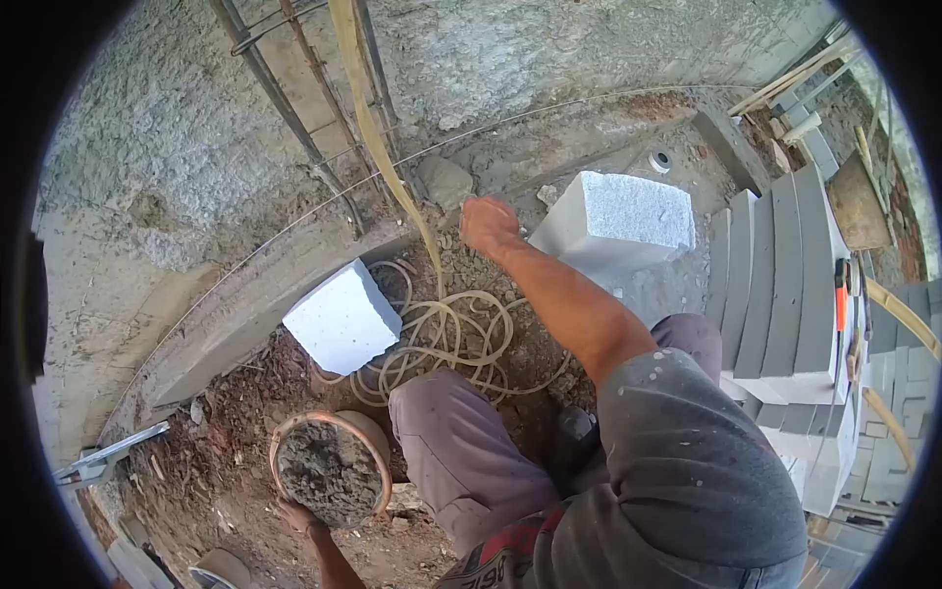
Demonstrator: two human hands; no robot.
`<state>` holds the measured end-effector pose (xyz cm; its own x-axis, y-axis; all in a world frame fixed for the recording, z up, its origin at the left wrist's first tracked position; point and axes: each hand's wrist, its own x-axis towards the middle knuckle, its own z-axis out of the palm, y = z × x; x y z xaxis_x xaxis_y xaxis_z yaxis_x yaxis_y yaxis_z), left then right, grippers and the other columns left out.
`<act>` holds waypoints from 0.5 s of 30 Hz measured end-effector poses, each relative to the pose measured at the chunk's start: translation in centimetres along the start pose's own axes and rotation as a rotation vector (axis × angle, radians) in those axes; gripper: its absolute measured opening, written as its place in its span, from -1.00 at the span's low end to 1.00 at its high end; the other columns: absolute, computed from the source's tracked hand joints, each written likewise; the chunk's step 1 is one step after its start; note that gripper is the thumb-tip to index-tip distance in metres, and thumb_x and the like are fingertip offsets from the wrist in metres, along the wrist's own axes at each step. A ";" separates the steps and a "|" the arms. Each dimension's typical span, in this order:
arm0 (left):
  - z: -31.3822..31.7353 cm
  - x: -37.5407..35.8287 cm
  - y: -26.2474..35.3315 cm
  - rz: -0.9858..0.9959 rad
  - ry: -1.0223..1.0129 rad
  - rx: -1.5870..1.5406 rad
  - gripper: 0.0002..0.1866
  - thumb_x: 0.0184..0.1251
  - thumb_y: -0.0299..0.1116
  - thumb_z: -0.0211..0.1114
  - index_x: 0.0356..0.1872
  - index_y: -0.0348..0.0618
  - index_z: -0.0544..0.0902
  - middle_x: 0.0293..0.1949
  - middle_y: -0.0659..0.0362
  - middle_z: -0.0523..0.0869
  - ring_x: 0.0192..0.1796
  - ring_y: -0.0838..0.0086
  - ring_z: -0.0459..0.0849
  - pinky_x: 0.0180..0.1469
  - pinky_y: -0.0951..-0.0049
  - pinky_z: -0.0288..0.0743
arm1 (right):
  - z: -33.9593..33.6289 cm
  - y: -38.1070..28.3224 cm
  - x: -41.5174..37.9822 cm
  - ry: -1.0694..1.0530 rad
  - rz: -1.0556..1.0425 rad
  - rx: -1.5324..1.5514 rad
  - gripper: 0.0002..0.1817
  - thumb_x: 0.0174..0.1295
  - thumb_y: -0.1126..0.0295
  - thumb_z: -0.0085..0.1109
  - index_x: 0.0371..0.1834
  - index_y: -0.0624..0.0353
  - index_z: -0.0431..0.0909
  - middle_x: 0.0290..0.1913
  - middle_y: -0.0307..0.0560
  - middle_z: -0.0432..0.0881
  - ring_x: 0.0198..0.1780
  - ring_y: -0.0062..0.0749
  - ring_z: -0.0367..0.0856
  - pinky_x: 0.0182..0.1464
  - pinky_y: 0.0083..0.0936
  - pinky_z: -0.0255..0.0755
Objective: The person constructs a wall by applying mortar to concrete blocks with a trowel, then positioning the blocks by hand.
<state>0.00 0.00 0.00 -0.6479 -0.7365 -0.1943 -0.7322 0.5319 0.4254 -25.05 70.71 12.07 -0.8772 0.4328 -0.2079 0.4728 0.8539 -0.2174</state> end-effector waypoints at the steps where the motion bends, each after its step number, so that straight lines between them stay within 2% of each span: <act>1: -0.2 -0.5 0.4 -0.007 0.013 -0.072 -0.14 0.58 0.33 -0.17 0.65 -0.09 0.11 0.63 -0.18 0.12 0.59 -0.12 0.23 0.51 0.01 0.24 | 0.5 0.9 0.7 0.033 -0.043 -0.024 -0.70 0.23 0.22 0.27 -0.03 0.06 0.77 0.05 0.11 0.77 0.18 -0.04 0.72 0.19 -0.21 0.60; 3: -0.1 -1.3 0.8 -0.015 0.024 -0.147 -0.13 0.59 0.32 -0.19 0.63 -0.17 0.14 0.62 -0.19 0.13 0.59 -0.13 0.22 0.52 0.02 0.23 | 0.5 2.3 1.1 0.067 -0.086 -0.051 -0.71 0.23 0.21 0.27 -0.06 0.07 0.76 0.04 0.10 0.77 0.15 -0.04 0.73 0.19 -0.20 0.60; 5: -0.1 -1.1 1.0 -0.022 0.054 -0.035 -0.13 0.58 0.33 -0.20 0.63 -0.16 0.15 0.60 -0.22 0.16 0.56 -0.14 0.27 0.50 -0.02 0.22 | -0.6 2.1 0.7 0.121 0.117 -0.024 -0.80 0.20 0.28 0.22 -0.19 -0.02 0.79 -0.03 0.00 0.78 0.09 -0.15 0.74 0.19 -0.27 0.57; 6: 0.2 -0.7 0.9 -0.109 0.082 -0.079 -0.14 0.57 0.33 -0.19 0.64 -0.11 0.15 0.59 -0.23 0.19 0.54 -0.16 0.31 0.48 -0.06 0.23 | 0.3 2.6 0.8 0.116 0.116 -0.013 -0.80 0.20 0.28 0.22 -0.19 -0.02 0.79 -0.03 0.00 0.78 0.09 -0.15 0.74 0.19 -0.27 0.57; 8: -0.4 -1.4 1.5 -0.083 0.089 -0.131 -0.17 0.57 0.28 -0.16 0.64 -0.07 0.14 0.58 -0.20 0.22 0.46 -0.21 0.40 0.40 -0.09 0.30 | 1.0 4.3 2.9 0.126 0.332 0.109 -0.79 0.19 0.27 0.26 -0.18 0.04 0.79 -0.04 0.02 0.79 0.05 -0.20 0.75 0.18 -0.27 0.58; 9: -0.6 -1.4 1.5 -0.057 0.071 -0.157 -0.19 0.57 0.26 -0.16 0.64 -0.07 0.15 0.59 -0.18 0.23 0.43 -0.23 0.43 0.37 -0.10 0.32 | 0.0 4.6 3.3 0.131 0.325 0.109 -0.79 0.19 0.27 0.26 -0.18 0.04 0.79 -0.04 0.02 0.79 0.05 -0.20 0.75 0.18 -0.27 0.58; 11: -1.0 -3.0 3.7 -0.078 0.057 -0.203 -0.23 0.59 0.20 -0.14 0.63 -0.08 0.18 0.58 -0.18 0.23 0.38 -0.22 0.48 0.33 -0.11 0.34 | -1.9 4.5 3.8 0.118 0.043 0.013 -0.77 0.17 0.28 0.28 -0.22 0.16 0.79 -0.12 0.10 0.80 -0.04 -0.10 0.79 0.05 -0.24 0.63; 13: -1.6 -3.0 3.4 -0.108 0.073 -0.263 -0.27 0.60 0.15 -0.13 0.61 -0.08 0.20 0.58 -0.18 0.24 0.34 -0.21 0.52 0.30 -0.11 0.36 | 2.7 6.2 10.7 0.106 -0.010 0.013 -0.77 0.16 0.29 0.27 -0.27 0.21 0.77 -0.19 0.14 0.80 -0.10 -0.02 0.79 -0.03 -0.22 0.63; 14: -1.1 -2.3 2.5 -0.064 0.075 -0.121 -0.32 0.61 0.06 -0.10 0.59 -0.10 0.22 0.59 -0.16 0.24 0.28 -0.18 0.55 0.27 -0.06 0.37 | 5.1 7.8 13.6 0.095 -0.025 0.007 -0.76 0.14 0.30 0.27 -0.31 0.26 0.76 -0.25 0.18 0.80 -0.16 0.05 0.80 -0.10 -0.19 0.64; 15: 0.1 -1.1 0.9 -0.017 0.066 0.025 -0.37 0.62 -0.03 -0.07 0.57 -0.12 0.25 0.59 -0.13 0.24 0.22 -0.15 0.58 0.25 -0.02 0.39 | 5.5 5.9 12.8 0.089 -0.043 0.008 -0.76 0.14 0.30 0.27 -0.31 0.26 0.76 -0.25 0.18 0.80 -0.16 0.05 0.80 -0.10 -0.19 0.64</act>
<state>0.00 1.34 0.55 -0.6205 -0.7713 -0.1420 -0.7486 0.5286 0.4003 -32.99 79.68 2.93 -0.9003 0.4204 -0.1129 0.4353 0.8698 -0.2322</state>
